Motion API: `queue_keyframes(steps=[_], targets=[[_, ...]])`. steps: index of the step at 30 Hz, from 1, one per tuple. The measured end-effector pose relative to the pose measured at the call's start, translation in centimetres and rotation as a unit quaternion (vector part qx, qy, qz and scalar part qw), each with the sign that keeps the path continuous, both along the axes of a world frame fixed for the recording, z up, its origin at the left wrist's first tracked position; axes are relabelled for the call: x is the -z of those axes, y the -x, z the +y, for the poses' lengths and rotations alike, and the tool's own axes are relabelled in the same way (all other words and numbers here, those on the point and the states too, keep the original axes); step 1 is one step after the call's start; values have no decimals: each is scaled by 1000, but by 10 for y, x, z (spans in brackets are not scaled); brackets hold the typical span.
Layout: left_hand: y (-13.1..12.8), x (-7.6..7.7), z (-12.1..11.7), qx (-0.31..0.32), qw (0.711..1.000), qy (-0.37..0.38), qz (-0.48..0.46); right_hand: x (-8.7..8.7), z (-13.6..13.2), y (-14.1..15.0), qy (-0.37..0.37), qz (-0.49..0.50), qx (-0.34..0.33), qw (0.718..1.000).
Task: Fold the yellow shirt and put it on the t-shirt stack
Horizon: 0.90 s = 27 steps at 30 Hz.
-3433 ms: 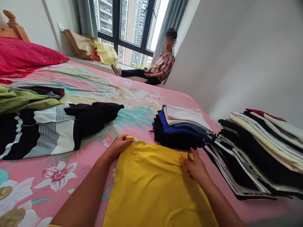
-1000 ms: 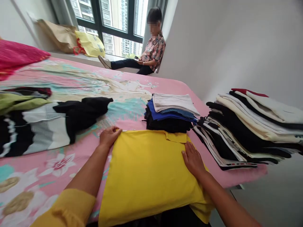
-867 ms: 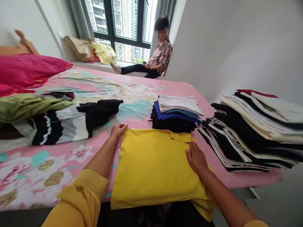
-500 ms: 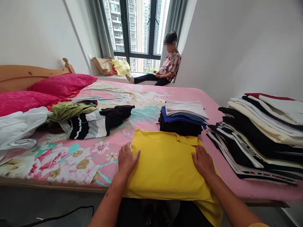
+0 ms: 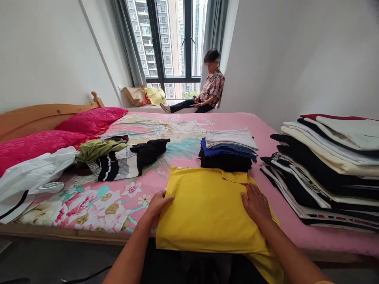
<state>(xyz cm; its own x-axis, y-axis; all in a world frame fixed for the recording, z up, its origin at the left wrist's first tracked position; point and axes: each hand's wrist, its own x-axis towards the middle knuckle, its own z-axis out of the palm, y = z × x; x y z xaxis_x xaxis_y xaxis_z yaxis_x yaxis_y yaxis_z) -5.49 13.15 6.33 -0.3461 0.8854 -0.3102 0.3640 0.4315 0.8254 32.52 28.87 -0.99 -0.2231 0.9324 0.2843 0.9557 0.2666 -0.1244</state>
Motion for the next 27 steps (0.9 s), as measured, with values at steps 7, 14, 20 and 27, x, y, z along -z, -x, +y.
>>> queue_keyframes(steps=[7, 14, 20, 27], targets=[[12, -16, -5, 71, 996, -30, -42, 2, 3, 1, 2, 19, -2, 1000], [19, -12, 7, 125, 989, -62, 50, 5, 6, 4, -16, 39, -2, 999], [13, 1, 21, -7, 958, -13, 285, 5, 8, 5, -27, 47, -2, 999], [14, -6, 22, -20, 966, 18, 259, 12, 10, 5, -7, 42, 1, 999]])
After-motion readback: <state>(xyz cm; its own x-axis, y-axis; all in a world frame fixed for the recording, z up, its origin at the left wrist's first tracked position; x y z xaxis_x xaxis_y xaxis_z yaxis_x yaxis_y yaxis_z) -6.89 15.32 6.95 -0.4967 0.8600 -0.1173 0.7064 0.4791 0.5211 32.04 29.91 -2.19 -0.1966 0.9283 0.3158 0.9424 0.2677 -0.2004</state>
